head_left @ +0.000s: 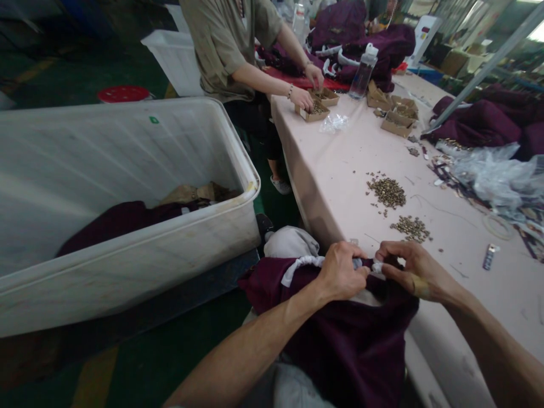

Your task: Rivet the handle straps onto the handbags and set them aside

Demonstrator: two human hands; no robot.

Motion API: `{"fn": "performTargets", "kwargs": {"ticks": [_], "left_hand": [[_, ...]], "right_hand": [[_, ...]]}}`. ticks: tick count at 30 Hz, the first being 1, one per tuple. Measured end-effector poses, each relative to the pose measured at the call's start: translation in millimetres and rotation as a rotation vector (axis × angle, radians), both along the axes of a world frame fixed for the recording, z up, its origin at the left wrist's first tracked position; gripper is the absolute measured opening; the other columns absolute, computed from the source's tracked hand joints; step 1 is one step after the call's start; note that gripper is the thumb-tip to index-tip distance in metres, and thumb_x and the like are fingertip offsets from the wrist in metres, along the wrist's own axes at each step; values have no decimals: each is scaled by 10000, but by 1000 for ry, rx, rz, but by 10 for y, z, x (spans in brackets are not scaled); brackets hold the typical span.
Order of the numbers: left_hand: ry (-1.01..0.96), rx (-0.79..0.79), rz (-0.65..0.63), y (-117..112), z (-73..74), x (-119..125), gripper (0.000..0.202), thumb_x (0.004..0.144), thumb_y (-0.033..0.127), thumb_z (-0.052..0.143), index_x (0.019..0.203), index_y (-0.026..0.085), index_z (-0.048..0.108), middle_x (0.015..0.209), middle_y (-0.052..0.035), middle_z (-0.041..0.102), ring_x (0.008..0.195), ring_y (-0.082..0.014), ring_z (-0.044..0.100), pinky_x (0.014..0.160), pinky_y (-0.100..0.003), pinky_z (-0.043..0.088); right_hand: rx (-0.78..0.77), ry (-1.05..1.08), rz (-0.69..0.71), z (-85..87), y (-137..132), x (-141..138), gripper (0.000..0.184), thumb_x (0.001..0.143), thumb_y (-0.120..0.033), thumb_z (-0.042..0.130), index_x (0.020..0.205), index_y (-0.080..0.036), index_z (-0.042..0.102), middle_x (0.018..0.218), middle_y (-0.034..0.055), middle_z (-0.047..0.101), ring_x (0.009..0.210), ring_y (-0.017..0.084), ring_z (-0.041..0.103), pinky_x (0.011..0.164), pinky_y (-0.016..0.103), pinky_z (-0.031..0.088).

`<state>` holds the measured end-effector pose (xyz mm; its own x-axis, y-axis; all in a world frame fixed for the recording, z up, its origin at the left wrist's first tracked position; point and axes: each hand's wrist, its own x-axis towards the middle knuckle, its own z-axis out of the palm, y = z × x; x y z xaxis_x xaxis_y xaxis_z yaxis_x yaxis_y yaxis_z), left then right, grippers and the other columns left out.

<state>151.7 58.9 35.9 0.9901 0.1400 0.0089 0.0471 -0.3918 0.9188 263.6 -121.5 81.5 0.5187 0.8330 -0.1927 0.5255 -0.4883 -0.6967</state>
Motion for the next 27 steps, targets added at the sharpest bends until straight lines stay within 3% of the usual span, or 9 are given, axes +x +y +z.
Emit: {"fn": "performTargets", "kwargs": {"ticks": [5, 11, 13, 16, 20, 24, 27], "left_hand": [[-92, 94, 4, -9, 22, -25, 139, 736, 167, 665, 821, 149, 774, 794, -47, 708, 722, -187, 636, 646, -290, 449], [-137, 152, -36, -21, 23, -33, 106, 745, 156, 650, 797, 164, 742, 834, -55, 713, 789, -217, 675, 734, -312, 495], [-122, 129, -26, -30, 1, -33, 142, 748, 163, 655, 851, 163, 753, 874, -63, 734, 808, -226, 688, 747, -316, 510], [-105, 95, 25, -45, -33, -37, 208, 746, 167, 666, 940, 160, 741, 941, -76, 756, 877, -248, 707, 813, -335, 526], [-115, 66, 47, -40, -28, -43, 231, 733, 160, 674, 963, 181, 668, 952, -61, 751, 904, -254, 705, 841, -344, 518], [-137, 8, 32, 12, 29, -38, 227, 718, 144, 675, 927, 197, 601, 898, -28, 710, 834, -215, 669, 772, -308, 493], [-115, -29, 42, 68, 52, -28, 207, 713, 141, 681, 889, 196, 586, 801, 6, 650, 716, -167, 597, 672, -278, 443]], "right_hand": [[-90, 213, -42, 33, 90, 109, 25, 766, -188, 630, 752, -174, 615, 632, -23, 583, 573, 113, 489, 546, 242, 359], [-90, 306, -37, 21, 125, 191, 205, 714, -143, 650, 914, -185, 634, 572, -72, 490, 517, 89, 400, 488, 229, 259], [-104, 312, -16, 25, 133, 212, 228, 718, -154, 661, 945, -182, 666, 589, -52, 534, 537, 102, 434, 488, 228, 283], [-78, 430, 14, 49, 170, 234, 251, 725, -170, 675, 976, -167, 692, 801, 27, 700, 679, 146, 585, 560, 233, 404], [-40, 534, -5, 53, 218, 239, 287, 708, -105, 642, 986, -144, 700, 902, 45, 728, 734, 144, 618, 600, 229, 432], [24, 560, -107, -28, 218, 209, 274, 679, -83, 671, 946, -131, 709, 835, 36, 714, 686, 133, 603, 572, 224, 419], [87, 600, -149, -99, 194, 200, 289, 716, -159, 744, 1002, -131, 707, 890, 62, 734, 732, 160, 633, 620, 249, 459]]}}
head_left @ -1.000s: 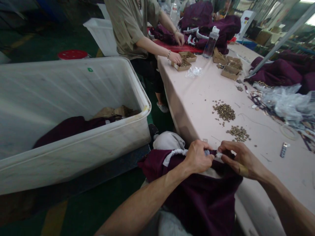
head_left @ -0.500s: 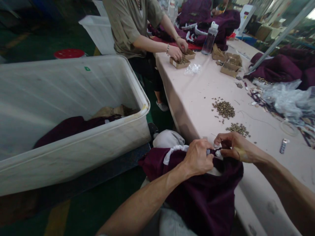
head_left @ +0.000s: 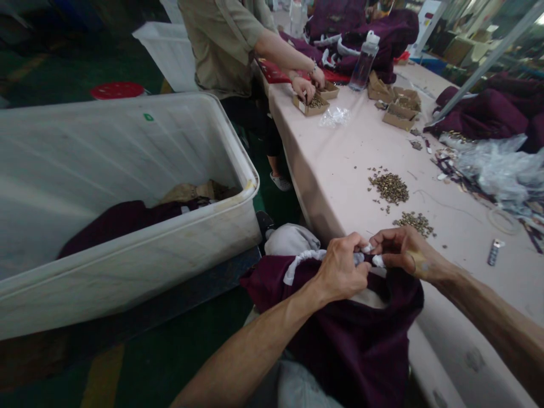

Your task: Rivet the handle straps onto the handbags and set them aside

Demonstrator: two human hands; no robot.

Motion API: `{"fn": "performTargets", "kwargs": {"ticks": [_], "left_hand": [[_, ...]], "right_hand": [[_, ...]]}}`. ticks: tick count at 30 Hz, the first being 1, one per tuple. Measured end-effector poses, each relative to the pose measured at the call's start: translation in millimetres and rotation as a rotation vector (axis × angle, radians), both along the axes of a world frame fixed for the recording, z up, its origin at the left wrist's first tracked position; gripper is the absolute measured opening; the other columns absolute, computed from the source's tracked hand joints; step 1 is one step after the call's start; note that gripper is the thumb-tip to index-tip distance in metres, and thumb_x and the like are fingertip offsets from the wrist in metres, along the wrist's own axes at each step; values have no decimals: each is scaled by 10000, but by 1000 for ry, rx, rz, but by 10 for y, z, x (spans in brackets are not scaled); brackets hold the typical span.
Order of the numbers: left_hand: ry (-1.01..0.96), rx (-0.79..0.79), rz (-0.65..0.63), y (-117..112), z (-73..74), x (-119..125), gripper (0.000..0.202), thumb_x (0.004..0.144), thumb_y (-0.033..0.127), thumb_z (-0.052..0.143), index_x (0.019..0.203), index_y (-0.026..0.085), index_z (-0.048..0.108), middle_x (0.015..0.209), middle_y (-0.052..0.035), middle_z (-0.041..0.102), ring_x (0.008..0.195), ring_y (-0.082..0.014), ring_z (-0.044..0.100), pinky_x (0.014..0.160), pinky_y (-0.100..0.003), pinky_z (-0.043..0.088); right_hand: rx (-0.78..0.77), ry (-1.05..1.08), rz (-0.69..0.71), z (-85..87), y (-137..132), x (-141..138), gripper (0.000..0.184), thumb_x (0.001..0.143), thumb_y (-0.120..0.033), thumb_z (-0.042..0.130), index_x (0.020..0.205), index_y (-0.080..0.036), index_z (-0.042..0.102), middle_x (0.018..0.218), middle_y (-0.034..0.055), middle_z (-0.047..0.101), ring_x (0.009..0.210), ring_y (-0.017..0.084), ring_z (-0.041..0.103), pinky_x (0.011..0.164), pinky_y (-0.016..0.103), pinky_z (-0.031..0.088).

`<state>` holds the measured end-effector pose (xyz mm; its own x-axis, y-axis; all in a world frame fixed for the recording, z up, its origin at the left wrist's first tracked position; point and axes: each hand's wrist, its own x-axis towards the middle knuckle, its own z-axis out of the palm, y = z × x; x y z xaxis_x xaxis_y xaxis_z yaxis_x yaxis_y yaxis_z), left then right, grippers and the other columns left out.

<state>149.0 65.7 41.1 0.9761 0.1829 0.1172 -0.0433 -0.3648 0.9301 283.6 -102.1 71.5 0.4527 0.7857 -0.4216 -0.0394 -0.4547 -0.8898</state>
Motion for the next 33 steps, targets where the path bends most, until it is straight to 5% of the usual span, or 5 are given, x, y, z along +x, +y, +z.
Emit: {"fn": "performTargets", "kwargs": {"ticks": [5, 12, 24, 28, 33], "left_hand": [[-8, -63, -30, 100, -56, 21, 158, 756, 180, 692, 891, 185, 611, 787, 21, 596, 742, -144, 563, 702, -259, 439], [44, -152, -78, 125, -202, 60, 329, 694, 213, 798, 1001, 170, 687, 864, -8, 649, 801, -161, 584, 705, -256, 449], [54, -114, -21, 63, -94, 19, 330, 713, 206, 774, 1025, 140, 687, 887, -30, 692, 817, -171, 632, 737, -263, 500], [19, 43, -90, 164, 87, -56, 444, 768, 287, 780, 1168, 143, 654, 1044, -77, 726, 967, -221, 678, 877, -325, 529], [66, 517, -35, 681, 166, -466, 1133, 533, 749, 864, 1425, 141, 520, 1417, -208, 581, 1348, -413, 500, 1188, -567, 310]], "right_hand": [[45, -280, 146, 16, -78, -5, 253, 851, -288, 723, 1074, -171, 707, 934, 60, 722, 784, 186, 630, 711, 308, 500], [266, -854, 192, -48, -221, -208, 269, 930, -175, 625, 1177, -250, 701, 1171, 104, 665, 980, 219, 670, 812, 347, 536], [257, -857, 86, -80, -287, -334, 222, 966, -235, 579, 1185, -258, 613, 1145, 117, 659, 992, 239, 660, 850, 370, 554], [261, -831, 48, -54, -330, -337, 68, 973, -270, 572, 1029, -253, 606, 1192, 125, 662, 1070, 267, 654, 913, 406, 547], [179, -826, -106, -230, -586, -312, 208, 978, -345, 589, 1161, -248, 615, 1264, 121, 646, 1157, 277, 627, 938, 423, 553]]}}
